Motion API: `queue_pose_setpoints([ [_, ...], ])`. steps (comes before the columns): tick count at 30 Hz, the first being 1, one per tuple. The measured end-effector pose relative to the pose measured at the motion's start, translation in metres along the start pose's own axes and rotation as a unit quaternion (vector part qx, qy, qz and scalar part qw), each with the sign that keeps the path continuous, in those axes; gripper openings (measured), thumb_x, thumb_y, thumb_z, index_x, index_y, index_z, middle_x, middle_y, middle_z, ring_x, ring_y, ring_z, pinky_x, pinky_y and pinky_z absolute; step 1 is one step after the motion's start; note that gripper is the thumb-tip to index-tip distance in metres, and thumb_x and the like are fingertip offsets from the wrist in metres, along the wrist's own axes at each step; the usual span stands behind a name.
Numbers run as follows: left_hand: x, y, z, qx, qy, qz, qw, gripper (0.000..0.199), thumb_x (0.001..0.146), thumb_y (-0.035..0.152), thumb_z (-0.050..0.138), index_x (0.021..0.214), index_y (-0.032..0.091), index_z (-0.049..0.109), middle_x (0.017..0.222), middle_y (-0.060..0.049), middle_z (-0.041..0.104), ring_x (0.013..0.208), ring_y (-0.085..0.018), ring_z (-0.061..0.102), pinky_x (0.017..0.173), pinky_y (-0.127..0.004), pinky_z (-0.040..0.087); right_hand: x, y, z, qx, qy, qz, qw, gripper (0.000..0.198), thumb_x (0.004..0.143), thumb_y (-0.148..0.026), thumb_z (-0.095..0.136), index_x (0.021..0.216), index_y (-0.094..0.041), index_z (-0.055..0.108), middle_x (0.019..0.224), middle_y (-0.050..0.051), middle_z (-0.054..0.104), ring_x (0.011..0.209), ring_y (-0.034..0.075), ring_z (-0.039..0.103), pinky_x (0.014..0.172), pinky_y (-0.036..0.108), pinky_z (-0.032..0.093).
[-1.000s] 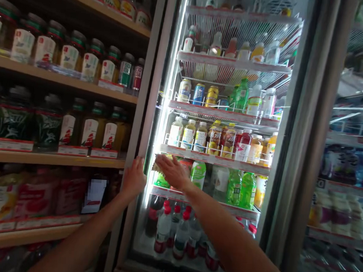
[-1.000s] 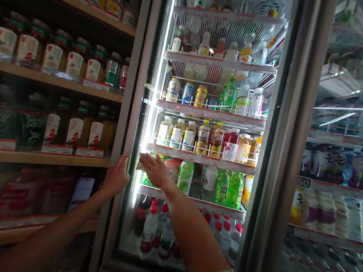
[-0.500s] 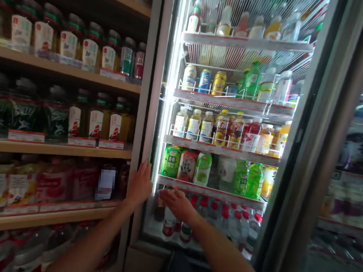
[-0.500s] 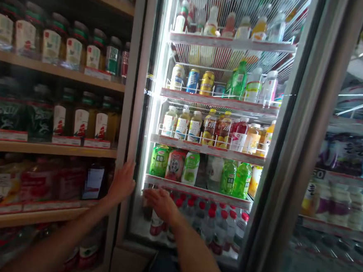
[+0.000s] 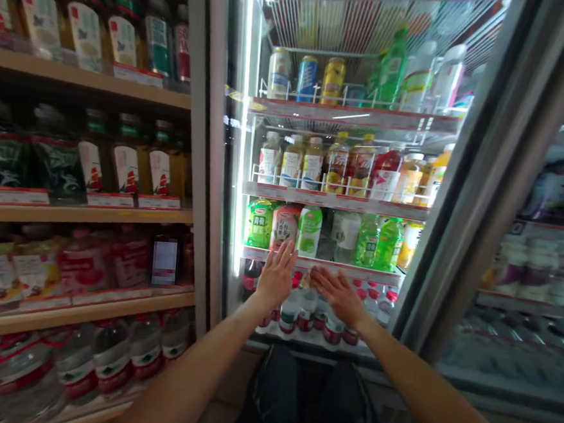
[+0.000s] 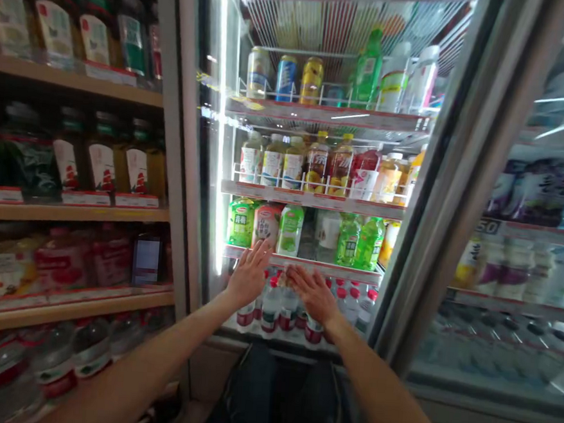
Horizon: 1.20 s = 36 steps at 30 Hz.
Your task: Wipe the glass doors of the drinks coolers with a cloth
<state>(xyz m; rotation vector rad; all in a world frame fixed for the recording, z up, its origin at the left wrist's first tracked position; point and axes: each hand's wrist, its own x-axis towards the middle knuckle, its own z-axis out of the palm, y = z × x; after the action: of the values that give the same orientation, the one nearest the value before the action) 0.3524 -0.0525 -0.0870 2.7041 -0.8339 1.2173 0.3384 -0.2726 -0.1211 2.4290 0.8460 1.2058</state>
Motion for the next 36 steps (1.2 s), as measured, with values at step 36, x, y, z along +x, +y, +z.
queue_pose_setpoints([
  [36, -0.016, 0.064, 0.047, -0.032, -0.017, 0.023, 0.999, 0.06, 0.075, 0.007, 0.034, 0.133, 0.016, 0.04, 0.147, -0.005, 0.025, 0.136, -0.021, 0.025, 0.109, -0.045, 0.027, -0.075, 0.097, -0.022, -0.045, 0.219, 0.407, 0.885, 0.058, 0.087, -0.013, 0.03, 0.143, -0.012, 0.02, 0.149, 0.018, 0.015, 0.139, 0.029, 0.013, 0.108, 0.054, 0.026],
])
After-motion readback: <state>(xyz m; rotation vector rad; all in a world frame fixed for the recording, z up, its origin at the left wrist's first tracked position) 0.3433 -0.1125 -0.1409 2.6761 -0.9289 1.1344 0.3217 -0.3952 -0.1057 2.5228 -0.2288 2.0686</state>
